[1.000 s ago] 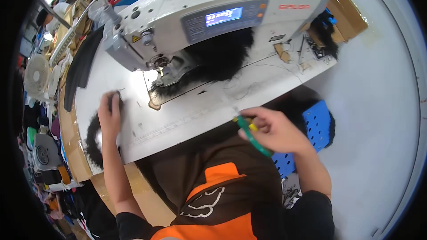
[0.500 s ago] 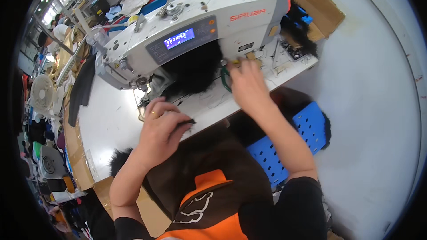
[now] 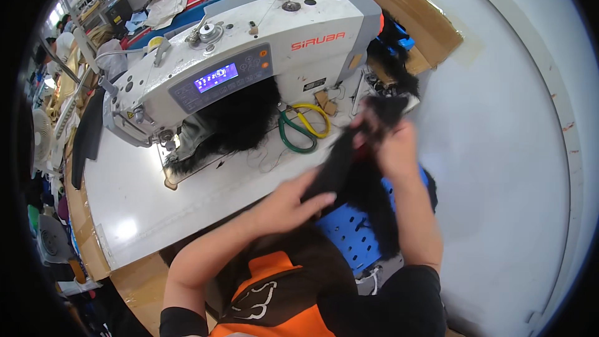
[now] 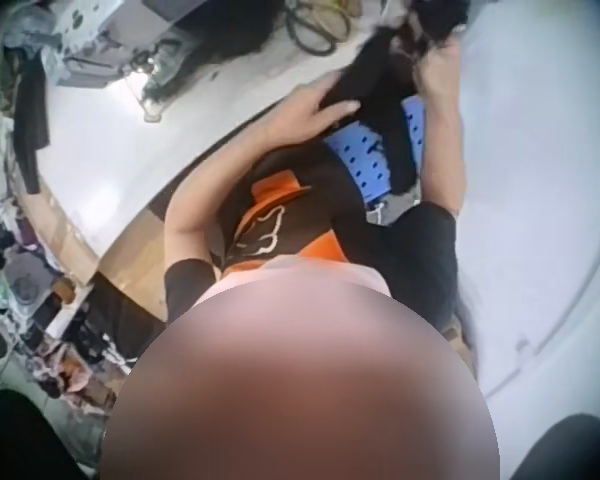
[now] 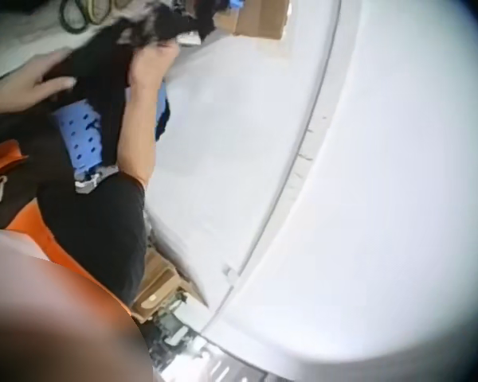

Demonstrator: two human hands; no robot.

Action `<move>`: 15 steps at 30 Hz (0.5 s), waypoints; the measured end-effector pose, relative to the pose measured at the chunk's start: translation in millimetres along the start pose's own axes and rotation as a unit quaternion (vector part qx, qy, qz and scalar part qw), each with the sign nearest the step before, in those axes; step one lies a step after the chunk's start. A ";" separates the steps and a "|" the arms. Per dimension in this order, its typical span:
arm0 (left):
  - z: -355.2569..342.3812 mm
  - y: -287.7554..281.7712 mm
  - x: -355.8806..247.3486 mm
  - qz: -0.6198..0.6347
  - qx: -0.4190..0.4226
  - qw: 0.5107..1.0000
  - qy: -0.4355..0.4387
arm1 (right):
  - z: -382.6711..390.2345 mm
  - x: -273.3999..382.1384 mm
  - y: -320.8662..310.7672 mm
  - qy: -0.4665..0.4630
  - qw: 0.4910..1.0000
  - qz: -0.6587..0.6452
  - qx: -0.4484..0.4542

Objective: Sewing faux fur trim onto a garment using an industrial sewing machine.

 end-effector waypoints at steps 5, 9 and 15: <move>17.7 48.3 48.5 -0.001 0.042 0.999 0.002 | -90.1 110.6 -81.0 -0.184 0.968 0.009 -0.170; 14.3 67.9 61.0 0.106 -0.005 0.994 -0.040 | -180.5 167.7 -110.1 -0.216 0.962 -0.040 -0.164; 3.0 71.8 55.1 0.086 -0.014 0.996 -0.011 | -273.8 179.4 -69.2 -0.199 0.969 0.036 -0.139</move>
Point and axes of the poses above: each hand's wrist, its own z-axis away from the middle knuckle, its own y-axis out of the palm, x = y × z, the point moved 8 cm from there along -z, towards the middle knuckle, and after that the axes turned 14 degrees about y, right-handed, at the moved point
